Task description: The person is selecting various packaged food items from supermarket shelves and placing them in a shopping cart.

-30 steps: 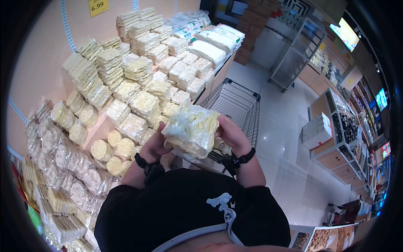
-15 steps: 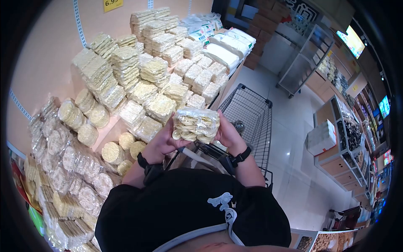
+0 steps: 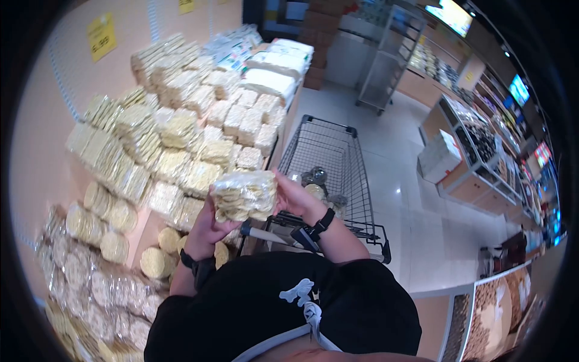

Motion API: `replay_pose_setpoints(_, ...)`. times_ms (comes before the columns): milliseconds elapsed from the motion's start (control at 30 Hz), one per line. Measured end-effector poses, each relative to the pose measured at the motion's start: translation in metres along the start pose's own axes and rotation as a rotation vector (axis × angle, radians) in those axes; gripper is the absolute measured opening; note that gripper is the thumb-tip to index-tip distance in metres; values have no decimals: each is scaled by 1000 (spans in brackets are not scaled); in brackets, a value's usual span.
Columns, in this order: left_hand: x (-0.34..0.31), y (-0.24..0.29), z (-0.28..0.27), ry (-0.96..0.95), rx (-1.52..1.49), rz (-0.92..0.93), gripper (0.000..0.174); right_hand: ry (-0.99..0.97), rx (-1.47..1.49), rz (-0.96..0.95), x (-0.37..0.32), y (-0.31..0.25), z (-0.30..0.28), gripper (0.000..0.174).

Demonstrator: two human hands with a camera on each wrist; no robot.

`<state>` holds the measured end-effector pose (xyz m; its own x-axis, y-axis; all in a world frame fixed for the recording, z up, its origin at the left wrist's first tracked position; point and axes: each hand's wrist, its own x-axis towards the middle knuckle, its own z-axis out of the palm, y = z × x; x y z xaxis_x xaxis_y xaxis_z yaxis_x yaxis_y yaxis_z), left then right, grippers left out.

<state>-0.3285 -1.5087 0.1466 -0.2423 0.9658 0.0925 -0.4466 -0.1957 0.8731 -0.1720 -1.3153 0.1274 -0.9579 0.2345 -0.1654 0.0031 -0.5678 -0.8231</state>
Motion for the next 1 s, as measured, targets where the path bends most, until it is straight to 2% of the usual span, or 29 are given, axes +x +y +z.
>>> replay_pose_setpoints(67,16,-16,-18,38,-385,-221,97,-16,44,-9,-7,-1,-5,60)
replay_pose_setpoints(133,7,-20,-13,-117,322,126,98,-7,24,-9,-17,-3,-5,60)
replay_pose_setpoints(167,7,-22,-8,-153,364,166,80,-20,3,-10,-18,1,-15,60)
replay_pose_setpoints(200,6,-15,2,-161,358,160,80,-9,6,-11,-21,1,-16,60)
replay_pose_setpoints(233,5,-6,14,-215,216,108,69,69,-7,-36,-24,0,-13,57)
replay_pose_setpoints(300,8,-14,12,-213,148,51,60,157,-24,-60,-32,-7,-4,54)
replay_pose_setpoints(333,10,-18,11,-210,115,23,63,170,-23,-126,-37,-12,4,50)
replay_pose_setpoints(400,22,-21,17,-9,-319,-229,60,199,-26,-206,-40,-12,2,48)
replay_pose_setpoints(467,34,-24,25,-27,-284,-194,58,264,-174,-184,-37,-3,-18,50)
replay_pose_setpoints(533,42,-23,36,32,-141,-229,56,242,-171,-129,-45,-4,-32,55)
replay_pose_setpoints(600,63,-47,38,25,-149,-253,55,171,-29,-99,-57,0,-39,60)
replay_pose_setpoints(633,74,-62,40,4,-221,-255,54,201,43,-56,-63,2,-42,64)
replay_pose_setpoints(700,89,-101,32,40,-327,-323,55,222,29,-1,-70,18,-66,65)
replay_pose_setpoints(767,98,-122,38,24,-305,-334,54,228,31,87,-81,23,-81,65)
replay_pose_setpoints(867,109,-132,69,11,-263,-318,50,287,114,100,-91,38,-110,64)
replay_pose_setpoints(933,117,-141,85,-42,-189,-313,47,309,169,97,-106,34,-121,62)
replay_pose_setpoints(1000,126,-151,97,-4,-186,-357,48,328,220,77,-121,25,-133,61)
